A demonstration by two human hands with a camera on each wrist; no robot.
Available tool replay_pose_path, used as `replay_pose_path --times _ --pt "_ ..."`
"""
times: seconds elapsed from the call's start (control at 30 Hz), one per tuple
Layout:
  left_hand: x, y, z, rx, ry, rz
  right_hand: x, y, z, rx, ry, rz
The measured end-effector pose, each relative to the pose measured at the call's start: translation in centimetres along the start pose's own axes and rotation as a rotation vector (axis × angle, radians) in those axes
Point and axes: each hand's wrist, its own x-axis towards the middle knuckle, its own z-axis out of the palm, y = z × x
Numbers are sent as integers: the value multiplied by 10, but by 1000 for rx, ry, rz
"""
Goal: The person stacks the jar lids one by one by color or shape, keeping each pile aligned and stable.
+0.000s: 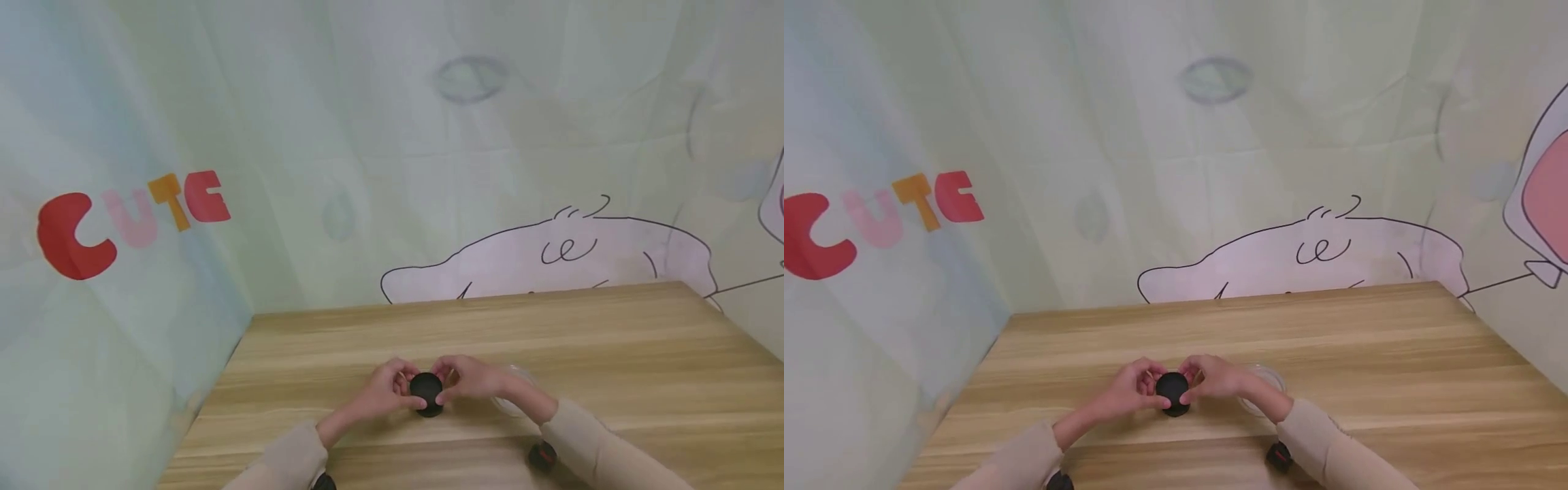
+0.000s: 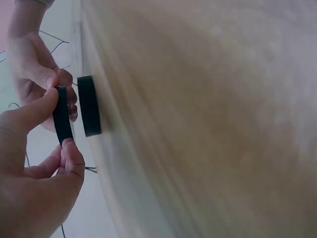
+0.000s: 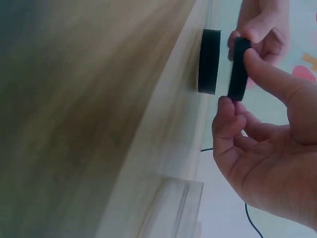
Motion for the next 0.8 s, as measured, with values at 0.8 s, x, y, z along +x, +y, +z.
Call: replay_pose_path --times 0.8 --pt "-13 -6 1 16 -18 -2 7 -2 16 -68 -56 -46"
